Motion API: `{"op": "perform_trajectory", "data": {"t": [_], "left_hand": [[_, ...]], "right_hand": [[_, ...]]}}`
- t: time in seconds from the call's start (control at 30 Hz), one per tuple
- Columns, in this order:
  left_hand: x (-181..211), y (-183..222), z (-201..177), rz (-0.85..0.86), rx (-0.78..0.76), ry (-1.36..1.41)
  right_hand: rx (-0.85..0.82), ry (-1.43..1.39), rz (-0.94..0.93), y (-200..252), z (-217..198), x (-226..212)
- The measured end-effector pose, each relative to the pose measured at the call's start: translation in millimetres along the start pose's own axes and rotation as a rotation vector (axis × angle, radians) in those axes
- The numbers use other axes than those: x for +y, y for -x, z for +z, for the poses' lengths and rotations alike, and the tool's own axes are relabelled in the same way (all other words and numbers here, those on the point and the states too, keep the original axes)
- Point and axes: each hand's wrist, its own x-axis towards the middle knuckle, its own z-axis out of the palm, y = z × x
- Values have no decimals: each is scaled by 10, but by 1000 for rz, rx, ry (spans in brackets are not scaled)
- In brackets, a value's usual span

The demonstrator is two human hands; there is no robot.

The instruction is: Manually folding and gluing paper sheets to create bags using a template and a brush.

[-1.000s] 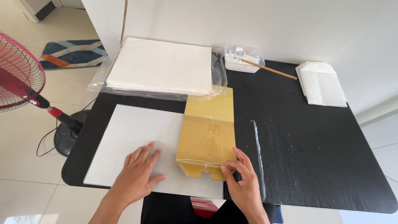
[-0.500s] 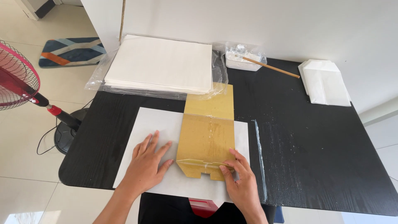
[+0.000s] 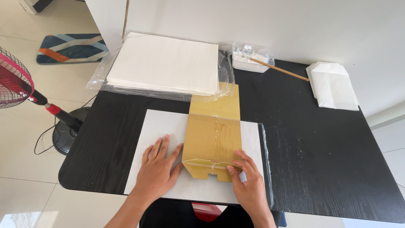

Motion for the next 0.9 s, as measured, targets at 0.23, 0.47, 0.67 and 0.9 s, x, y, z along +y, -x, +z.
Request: {"op": "perform_trajectory", "data": {"t": [0.23,0.47,0.67,0.9], "left_hand": [[27,-39,1,35,19,-4],[10,-53,-17,66,25,-21],[24,-61,26,57,27,-17],[17,-72,46,67,41,-47]], "right_hand": [[0,-21,1,37,42,10],[6,-28,-22,41,51,30],[16,-32,-44,38,30,7],[26,-8,-52,29,55,69]]}}
